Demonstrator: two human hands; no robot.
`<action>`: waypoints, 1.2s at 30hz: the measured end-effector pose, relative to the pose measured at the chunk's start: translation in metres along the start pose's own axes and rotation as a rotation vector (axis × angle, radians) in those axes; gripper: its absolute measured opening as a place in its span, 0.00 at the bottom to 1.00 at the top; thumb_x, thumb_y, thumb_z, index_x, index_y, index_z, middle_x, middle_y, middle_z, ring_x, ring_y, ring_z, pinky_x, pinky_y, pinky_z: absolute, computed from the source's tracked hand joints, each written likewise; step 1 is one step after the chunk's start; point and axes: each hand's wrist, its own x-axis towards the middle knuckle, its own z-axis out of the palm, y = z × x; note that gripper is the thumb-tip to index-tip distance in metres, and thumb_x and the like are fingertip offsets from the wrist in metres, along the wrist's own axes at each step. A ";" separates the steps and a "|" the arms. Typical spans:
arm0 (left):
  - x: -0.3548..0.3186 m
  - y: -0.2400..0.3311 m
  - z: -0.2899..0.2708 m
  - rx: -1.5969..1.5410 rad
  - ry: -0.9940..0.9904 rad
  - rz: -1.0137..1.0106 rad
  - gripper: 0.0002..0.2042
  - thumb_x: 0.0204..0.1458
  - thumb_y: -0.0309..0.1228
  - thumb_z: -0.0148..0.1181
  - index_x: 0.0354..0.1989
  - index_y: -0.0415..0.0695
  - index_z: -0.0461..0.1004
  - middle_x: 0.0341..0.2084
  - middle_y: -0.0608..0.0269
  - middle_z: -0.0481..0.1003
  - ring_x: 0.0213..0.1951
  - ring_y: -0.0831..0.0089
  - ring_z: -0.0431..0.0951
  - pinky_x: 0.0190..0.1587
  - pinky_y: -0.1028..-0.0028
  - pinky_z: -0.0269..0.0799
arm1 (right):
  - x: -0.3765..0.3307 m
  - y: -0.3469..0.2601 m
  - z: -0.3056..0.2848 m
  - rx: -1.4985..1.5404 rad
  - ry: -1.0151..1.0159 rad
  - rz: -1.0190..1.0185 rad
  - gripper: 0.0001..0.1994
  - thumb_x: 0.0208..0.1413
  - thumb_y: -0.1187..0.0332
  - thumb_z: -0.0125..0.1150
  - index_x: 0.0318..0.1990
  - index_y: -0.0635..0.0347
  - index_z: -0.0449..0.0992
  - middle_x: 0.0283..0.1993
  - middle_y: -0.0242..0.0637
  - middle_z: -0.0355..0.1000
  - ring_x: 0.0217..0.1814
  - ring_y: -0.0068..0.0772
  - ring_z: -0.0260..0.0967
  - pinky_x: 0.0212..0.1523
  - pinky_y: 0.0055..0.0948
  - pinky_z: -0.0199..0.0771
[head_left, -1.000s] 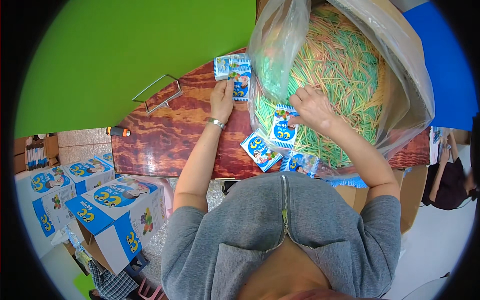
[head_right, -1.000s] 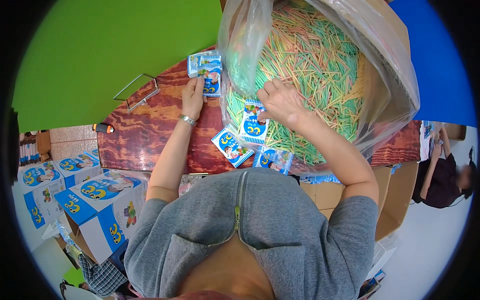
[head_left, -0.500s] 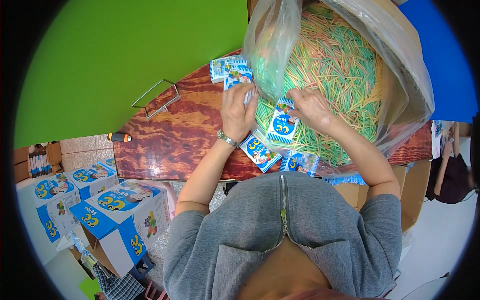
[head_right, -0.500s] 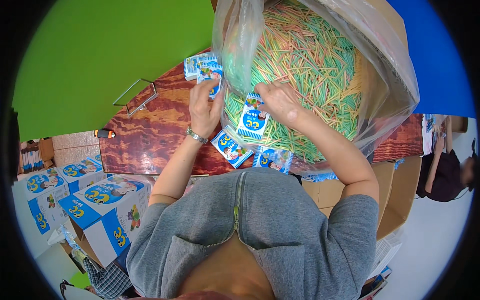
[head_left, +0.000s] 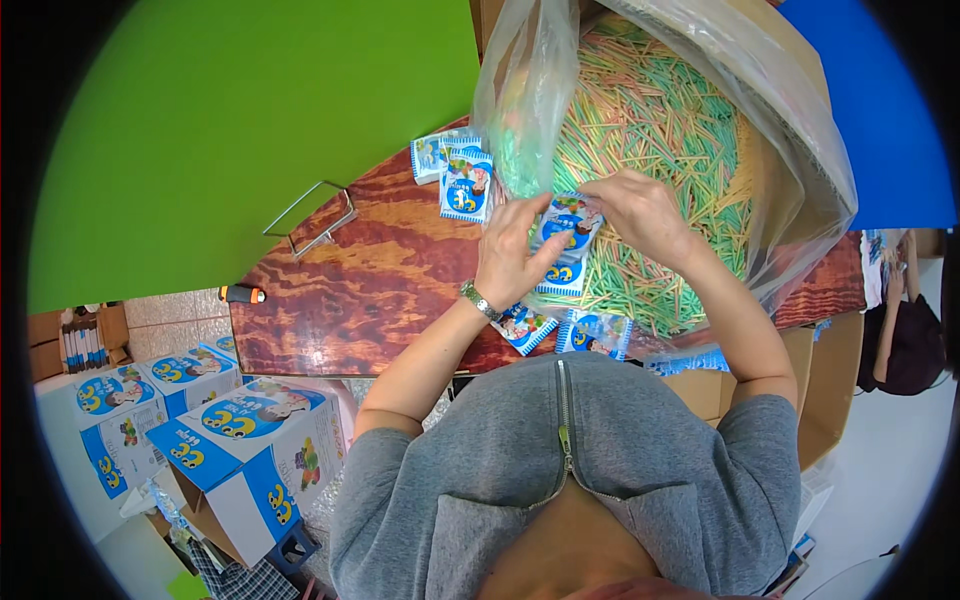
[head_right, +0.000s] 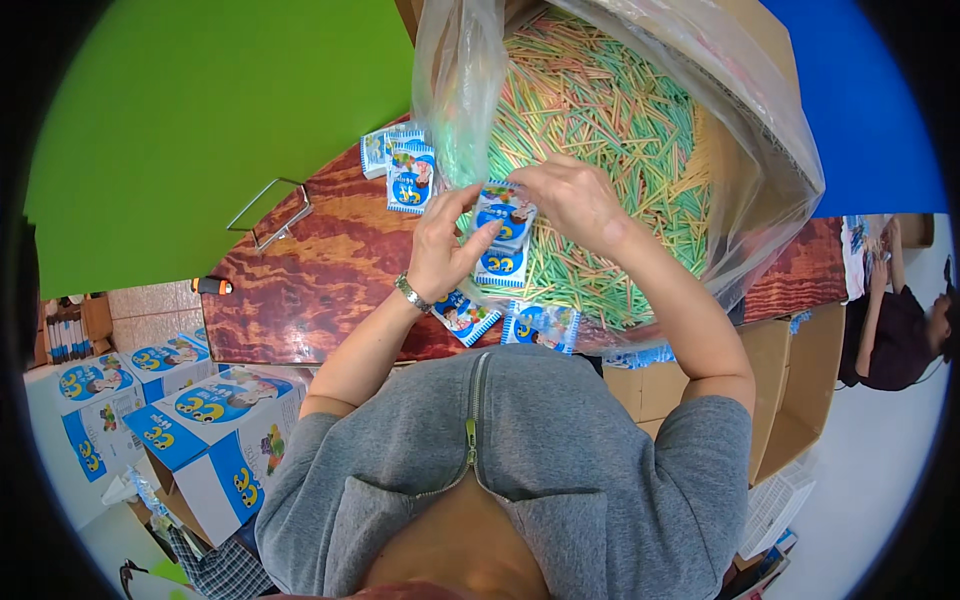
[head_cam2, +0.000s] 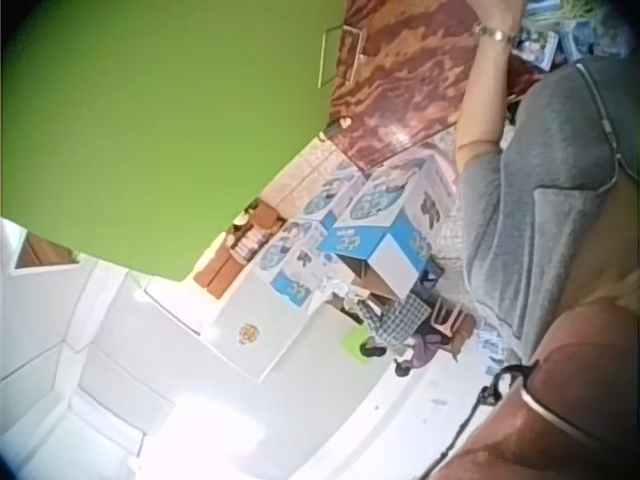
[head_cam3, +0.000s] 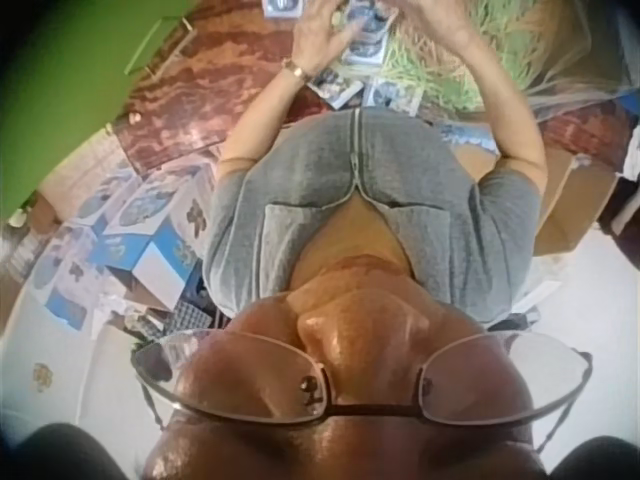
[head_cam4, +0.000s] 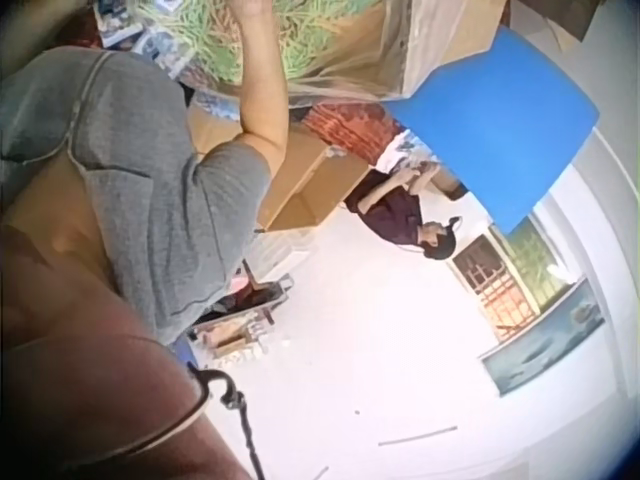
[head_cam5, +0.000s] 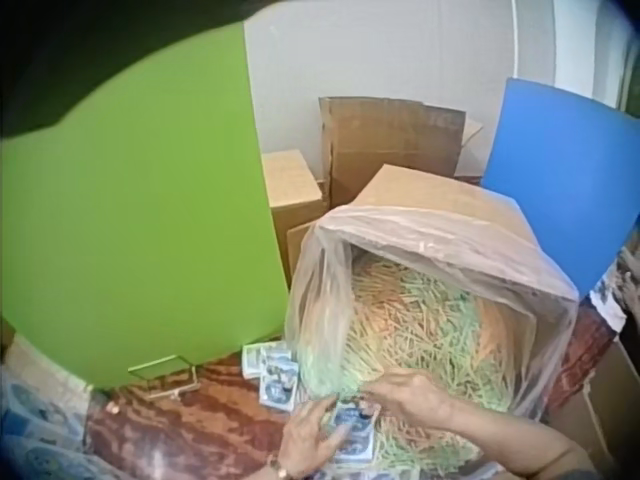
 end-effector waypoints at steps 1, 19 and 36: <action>0.003 0.001 0.000 -0.037 -0.043 -0.019 0.15 0.50 0.32 0.66 0.43 0.36 0.76 0.33 0.56 0.76 0.36 0.64 0.77 0.35 0.72 0.73 | 0.003 -0.003 -0.006 0.056 0.025 -0.035 0.10 0.51 0.71 0.65 0.41 0.61 0.78 0.35 0.43 0.77 0.35 0.44 0.75 0.36 0.36 0.75; 0.036 0.012 0.004 0.298 -0.029 0.145 0.20 0.46 0.44 0.70 0.37 0.38 0.79 0.23 0.57 0.76 0.25 0.57 0.75 0.32 0.66 0.73 | 0.013 0.016 -0.037 -0.022 -0.081 0.084 0.07 0.56 0.70 0.60 0.41 0.58 0.78 0.31 0.43 0.75 0.32 0.43 0.75 0.32 0.39 0.74; 0.055 -0.004 0.002 -0.616 -0.106 -0.384 0.12 0.49 0.33 0.71 0.24 0.39 0.75 0.20 0.72 0.75 0.23 0.88 0.68 0.24 0.80 0.64 | 0.083 0.072 -0.040 0.637 -0.054 0.145 0.11 0.60 0.62 0.58 0.45 0.57 0.77 0.34 0.33 0.75 0.34 0.26 0.73 0.36 0.28 0.72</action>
